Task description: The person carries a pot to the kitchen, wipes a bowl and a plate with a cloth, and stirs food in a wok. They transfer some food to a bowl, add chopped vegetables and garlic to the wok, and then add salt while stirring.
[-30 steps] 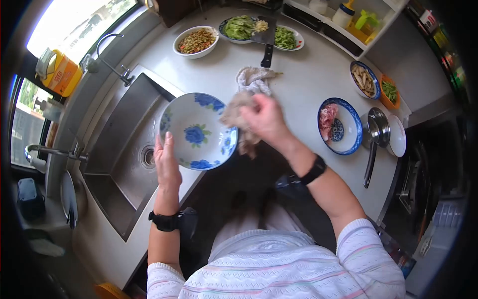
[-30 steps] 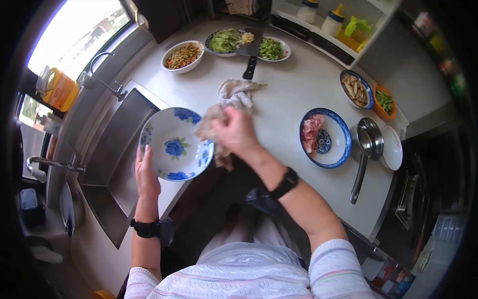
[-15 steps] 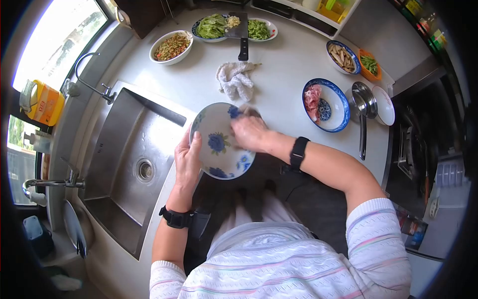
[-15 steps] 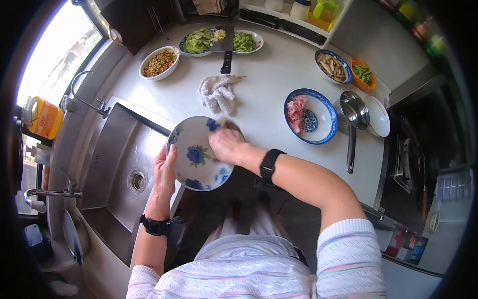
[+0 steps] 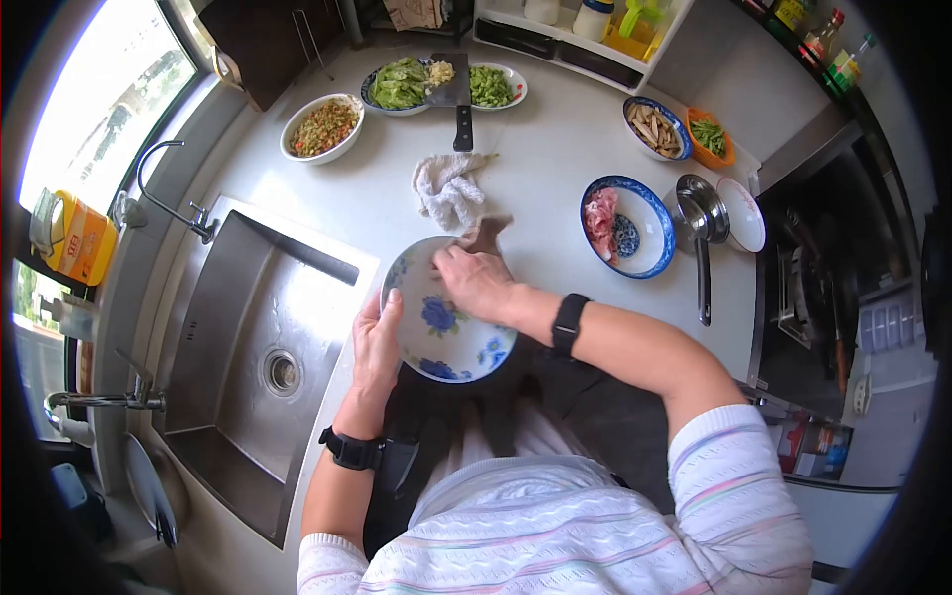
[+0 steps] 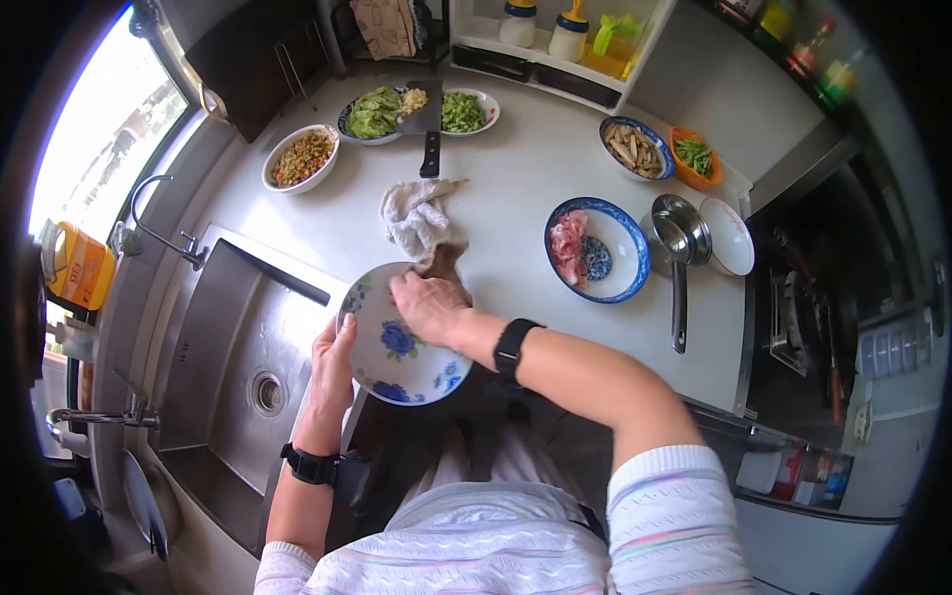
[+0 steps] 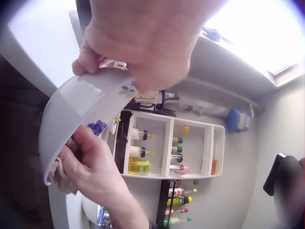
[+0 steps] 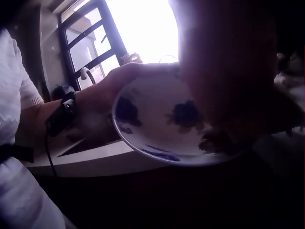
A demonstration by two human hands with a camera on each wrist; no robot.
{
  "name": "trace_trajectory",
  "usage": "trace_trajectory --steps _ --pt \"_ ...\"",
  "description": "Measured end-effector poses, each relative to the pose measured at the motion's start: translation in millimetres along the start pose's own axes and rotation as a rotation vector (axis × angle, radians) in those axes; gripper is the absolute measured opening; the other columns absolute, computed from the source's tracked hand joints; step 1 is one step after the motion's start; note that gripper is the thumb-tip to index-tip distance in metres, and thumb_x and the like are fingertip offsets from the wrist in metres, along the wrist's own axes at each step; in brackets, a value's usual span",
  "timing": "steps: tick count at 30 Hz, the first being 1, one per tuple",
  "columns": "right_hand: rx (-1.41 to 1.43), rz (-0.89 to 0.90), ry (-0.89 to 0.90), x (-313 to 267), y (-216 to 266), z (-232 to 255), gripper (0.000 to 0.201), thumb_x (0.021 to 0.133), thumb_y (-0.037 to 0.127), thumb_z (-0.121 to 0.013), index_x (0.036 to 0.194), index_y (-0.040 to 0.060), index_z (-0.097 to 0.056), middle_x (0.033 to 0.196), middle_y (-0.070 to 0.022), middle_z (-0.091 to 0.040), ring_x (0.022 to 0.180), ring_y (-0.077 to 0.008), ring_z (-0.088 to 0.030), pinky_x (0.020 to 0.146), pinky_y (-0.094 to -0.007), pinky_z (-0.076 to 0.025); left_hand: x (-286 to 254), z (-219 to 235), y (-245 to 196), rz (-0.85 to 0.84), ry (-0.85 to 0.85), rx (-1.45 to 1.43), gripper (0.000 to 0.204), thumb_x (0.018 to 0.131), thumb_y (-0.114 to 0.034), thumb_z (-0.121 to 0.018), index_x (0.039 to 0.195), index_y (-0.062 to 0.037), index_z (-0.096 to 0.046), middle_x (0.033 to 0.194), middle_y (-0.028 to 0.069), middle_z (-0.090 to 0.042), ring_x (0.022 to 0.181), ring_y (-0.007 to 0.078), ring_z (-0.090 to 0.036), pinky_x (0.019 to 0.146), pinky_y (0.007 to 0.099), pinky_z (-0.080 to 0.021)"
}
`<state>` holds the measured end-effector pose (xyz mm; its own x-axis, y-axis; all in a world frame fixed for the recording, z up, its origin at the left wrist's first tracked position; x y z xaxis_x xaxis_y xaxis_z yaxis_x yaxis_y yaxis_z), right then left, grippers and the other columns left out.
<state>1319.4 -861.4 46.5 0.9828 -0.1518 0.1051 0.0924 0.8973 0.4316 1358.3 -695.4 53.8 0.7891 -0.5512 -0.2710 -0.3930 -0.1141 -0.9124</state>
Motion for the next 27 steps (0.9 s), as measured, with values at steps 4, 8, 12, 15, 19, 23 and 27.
trace_trajectory --steps 4,8,12,15,19,23,27 --pt "0.663 0.059 -0.006 -6.7 47.7 -4.6 0.014 0.079 0.014 -0.055 0.084 0.0017 -0.052 0.079 -0.0205 -0.060 0.077 -0.0346 -0.059 0.067 -0.0397 -0.045 11.9 2.0 -1.9 -0.036 -0.035 -0.039 0.032 0.091 -0.023 -0.048 0.110 0.0024 -0.054 0.096 0.0058 -0.060 0.084 0.0105 -0.055 0.074 0.0239 -0.044" --pt "0.196 0.200 0.610 -29.5 30.9 15.9 0.020 0.079 0.020 -0.053 0.090 0.0048 -0.059 0.083 -0.0170 -0.062 0.082 -0.0302 -0.061 0.073 -0.0414 -0.046 2.5 7.1 -18.8 -0.064 0.004 0.049 0.031 0.091 -0.022 -0.048 0.109 0.0016 -0.056 0.096 0.0064 -0.061 0.087 0.0119 -0.055 0.077 0.0249 -0.044" --pt "-0.302 0.188 0.160 -4.7 -3.6 20.7 0.019 0.073 0.023 -0.061 0.088 0.0123 -0.058 0.085 -0.0076 -0.060 0.082 -0.0253 -0.062 0.068 -0.0402 -0.049 2.1 9.0 -6.4 -0.026 0.002 0.045 0.030 0.090 -0.020 -0.050 0.110 0.0015 -0.055 0.097 0.0067 -0.061 0.088 0.0123 -0.055 0.078 0.0252 -0.043" --pt "-0.250 0.287 -0.140 12.0 2.4 31.5 0.024 0.073 0.029 -0.062 0.088 0.0120 -0.053 0.083 -0.0061 -0.057 0.081 -0.0246 -0.061 0.065 -0.0412 -0.049 -0.2 9.1 -4.7 0.146 0.066 -0.066 0.028 0.088 -0.014 -0.051 0.110 0.0021 -0.055 0.099 0.0077 -0.061 0.087 0.0134 -0.057 0.077 0.0251 -0.044" --pt "-0.108 0.083 -0.056 10.9 -14.9 38.8 0.031 0.073 0.036 -0.063 0.086 0.0096 -0.055 0.081 -0.0081 -0.059 0.078 -0.0267 -0.061 0.066 -0.0404 -0.049 -0.1 11.4 -9.3 0.046 0.057 -0.097 0.028 0.084 -0.007 -0.052 0.110 0.0029 -0.054 0.098 0.0084 -0.062 0.083 0.0141 -0.059 0.076 0.0251 -0.046" --pt "0.378 -0.172 -0.042 -10.8 -36.1 17.7 0.029 0.073 0.032 -0.061 0.075 0.0028 -0.061 0.067 -0.0142 -0.062 0.060 -0.0274 -0.062 0.054 -0.0372 -0.049 3.6 21.3 -18.8 -0.142 -0.011 -0.073 0.029 0.083 -0.006 -0.053 0.110 0.0027 -0.055 0.097 0.0070 -0.061 0.084 0.0123 -0.058 0.076 0.0234 -0.045" --pt "0.662 -0.532 0.331 -27.4 -25.0 45.6 0.026 0.077 0.024 -0.057 0.080 -0.0018 -0.060 0.058 -0.0063 -0.056 0.040 -0.0109 -0.049 0.031 -0.0260 -0.038 10.0 29.3 -17.5 -0.279 -0.092 -0.029 0.028 0.086 -0.011 -0.052 0.111 0.0017 -0.053 0.098 0.0059 -0.060 0.086 0.0108 -0.055 0.077 0.0224 -0.042"
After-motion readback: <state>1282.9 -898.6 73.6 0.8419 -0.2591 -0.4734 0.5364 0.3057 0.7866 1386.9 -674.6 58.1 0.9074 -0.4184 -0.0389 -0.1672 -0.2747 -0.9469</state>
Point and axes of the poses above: each hand's wrist, its own x-axis towards the middle knuckle, its own z-axis out of the back of the hand, y = z × x, the point moved 1 cm from there along x, towards the middle knuckle
